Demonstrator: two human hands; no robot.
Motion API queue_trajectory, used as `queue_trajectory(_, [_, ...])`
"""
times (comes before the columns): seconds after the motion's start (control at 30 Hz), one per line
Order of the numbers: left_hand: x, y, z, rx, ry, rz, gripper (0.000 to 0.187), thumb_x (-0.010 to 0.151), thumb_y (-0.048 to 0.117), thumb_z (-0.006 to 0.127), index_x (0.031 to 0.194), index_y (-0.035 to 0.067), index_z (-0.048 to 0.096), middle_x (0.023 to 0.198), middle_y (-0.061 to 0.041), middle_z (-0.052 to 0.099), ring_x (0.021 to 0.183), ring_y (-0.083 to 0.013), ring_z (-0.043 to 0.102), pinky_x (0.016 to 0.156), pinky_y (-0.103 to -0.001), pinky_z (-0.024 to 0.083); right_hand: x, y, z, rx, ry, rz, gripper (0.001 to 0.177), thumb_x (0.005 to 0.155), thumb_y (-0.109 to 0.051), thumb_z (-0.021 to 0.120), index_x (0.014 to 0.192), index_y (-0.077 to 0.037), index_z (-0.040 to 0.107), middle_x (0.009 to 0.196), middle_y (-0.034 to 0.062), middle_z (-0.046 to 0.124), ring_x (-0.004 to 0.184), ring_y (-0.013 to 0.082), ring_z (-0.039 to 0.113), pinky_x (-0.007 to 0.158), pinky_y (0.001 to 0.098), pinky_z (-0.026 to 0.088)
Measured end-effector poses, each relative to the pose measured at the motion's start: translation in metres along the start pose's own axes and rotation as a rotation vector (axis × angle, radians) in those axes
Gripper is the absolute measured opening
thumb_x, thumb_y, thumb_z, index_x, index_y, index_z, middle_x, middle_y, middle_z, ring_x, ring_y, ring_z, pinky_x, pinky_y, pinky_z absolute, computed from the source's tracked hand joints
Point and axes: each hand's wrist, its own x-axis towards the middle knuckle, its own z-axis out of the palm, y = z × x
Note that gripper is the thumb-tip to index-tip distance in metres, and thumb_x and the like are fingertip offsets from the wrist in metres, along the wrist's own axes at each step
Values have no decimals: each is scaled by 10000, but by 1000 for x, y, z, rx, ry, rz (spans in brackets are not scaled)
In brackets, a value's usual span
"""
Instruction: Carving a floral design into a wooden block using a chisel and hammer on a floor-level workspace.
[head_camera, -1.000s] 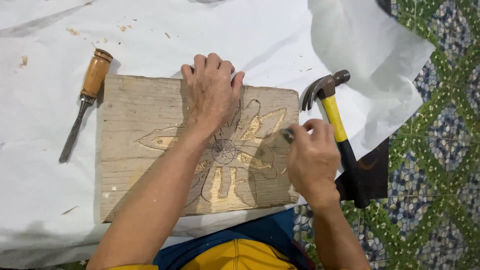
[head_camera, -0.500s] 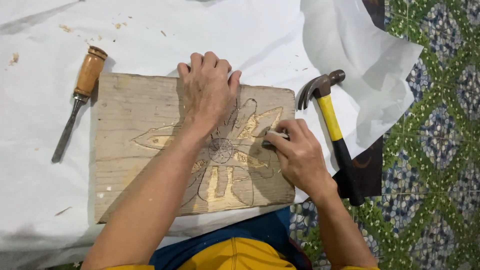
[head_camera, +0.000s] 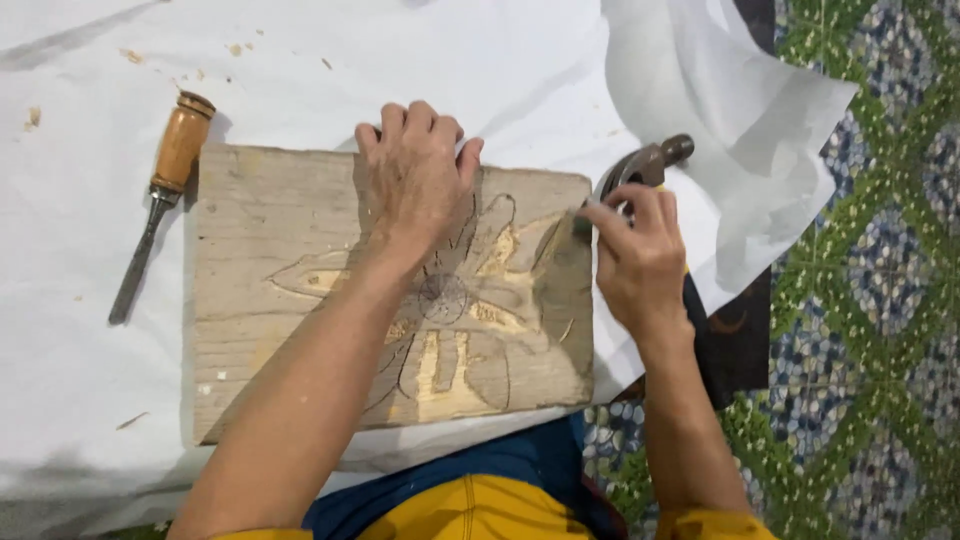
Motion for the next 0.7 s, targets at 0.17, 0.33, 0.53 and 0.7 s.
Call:
queue_trajectory(0.17, [0,0,1,-35,15,7,226,955,299,677,912,96,767,852,-98,671,942,-293,596,790,-489,388,-27,-1,22,154,-120,-7,164,946,-92,637,919,-178,775,997,85,624,929,289,615,825,389,543])
queue_trajectory(0.33, [-4,2,-3,-36,30,17,223,955,291,685,905,90,770,846,-103,676,931,-291,604,781,-486,391,-13,7,15,-5,-50,26,104,977,-83,685,917,-123,760,1009,115,623,934,309,635,806,397,563])
queue_trajectory(0.53, [0,4,-3,-60,5,-2,222,961,282,668,923,91,774,848,-108,675,938,-297,595,790,-493,383,-13,-2,12,-4,-99,66,124,971,-70,693,966,-161,776,1053,88,609,1001,283,646,859,386,578])
queue_trajectory(0.7, [1,4,-6,-46,-12,-19,229,961,296,667,934,92,767,860,-99,666,971,-299,591,803,-499,378,-19,-23,4,95,-208,-33,110,962,-118,659,936,-169,752,1038,70,593,1009,303,634,813,404,571])
